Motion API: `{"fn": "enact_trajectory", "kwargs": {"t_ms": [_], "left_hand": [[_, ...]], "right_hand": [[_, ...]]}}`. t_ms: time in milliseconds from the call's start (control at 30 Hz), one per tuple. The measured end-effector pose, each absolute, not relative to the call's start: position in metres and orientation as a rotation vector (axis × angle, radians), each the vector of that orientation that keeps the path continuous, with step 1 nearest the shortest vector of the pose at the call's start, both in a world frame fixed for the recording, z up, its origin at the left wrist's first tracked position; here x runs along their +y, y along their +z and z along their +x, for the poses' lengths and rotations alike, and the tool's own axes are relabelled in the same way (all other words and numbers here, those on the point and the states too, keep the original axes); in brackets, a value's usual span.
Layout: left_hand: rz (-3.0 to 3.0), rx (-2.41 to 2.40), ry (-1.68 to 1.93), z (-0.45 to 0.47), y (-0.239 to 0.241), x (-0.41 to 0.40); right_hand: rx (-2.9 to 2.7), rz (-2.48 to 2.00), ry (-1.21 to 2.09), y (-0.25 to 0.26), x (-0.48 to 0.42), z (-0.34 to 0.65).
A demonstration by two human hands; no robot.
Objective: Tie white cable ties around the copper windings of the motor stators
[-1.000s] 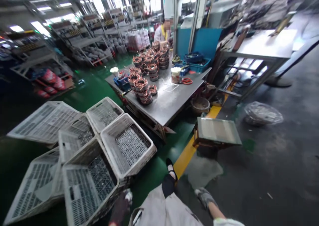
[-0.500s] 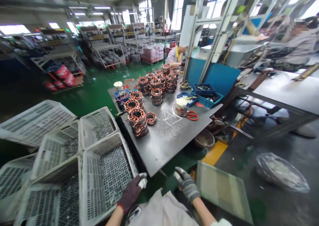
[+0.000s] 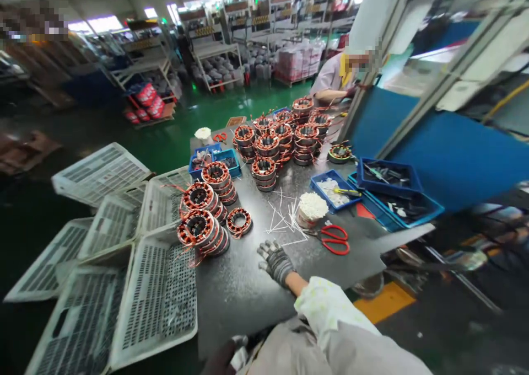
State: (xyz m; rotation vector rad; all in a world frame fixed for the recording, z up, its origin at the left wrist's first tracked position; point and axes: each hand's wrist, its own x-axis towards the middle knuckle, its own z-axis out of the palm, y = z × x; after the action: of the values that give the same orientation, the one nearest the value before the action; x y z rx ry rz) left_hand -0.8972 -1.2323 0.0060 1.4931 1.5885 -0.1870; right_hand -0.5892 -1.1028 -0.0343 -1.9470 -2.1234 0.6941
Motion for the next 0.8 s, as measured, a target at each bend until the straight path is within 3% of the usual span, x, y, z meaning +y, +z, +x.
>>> {"fn": "enact_trajectory", "kwargs": {"t_ms": [200, 367, 500, 633, 800], "left_hand": [[1.494, 1.539, -0.072, -0.857, 0.03, -1.202], [1.544, 1.491, 0.105, -0.843, 0.042, -1.163], [1.632, 1.494, 0.157, -0.82, 0.043, -1.154], [1.734, 1.462, 0.261, -0.779, 0.034, -1.146], [1.872, 1.465, 0.46, -0.693, 0.015, -1.076]], "right_hand": [[-1.994, -2.024, 0.594, -0.025, -1.118, -0.526], [-1.693, -2.28, 0.267, 0.007, -1.168, -0.457], [-1.693, -2.334, 0.216, 0.032, -1.167, -0.401], [-1.9, -2.363, 0.287, 0.046, -1.138, -0.379], [-1.829, -2.514, 0.686, 0.047, -1.107, -0.373]]}}
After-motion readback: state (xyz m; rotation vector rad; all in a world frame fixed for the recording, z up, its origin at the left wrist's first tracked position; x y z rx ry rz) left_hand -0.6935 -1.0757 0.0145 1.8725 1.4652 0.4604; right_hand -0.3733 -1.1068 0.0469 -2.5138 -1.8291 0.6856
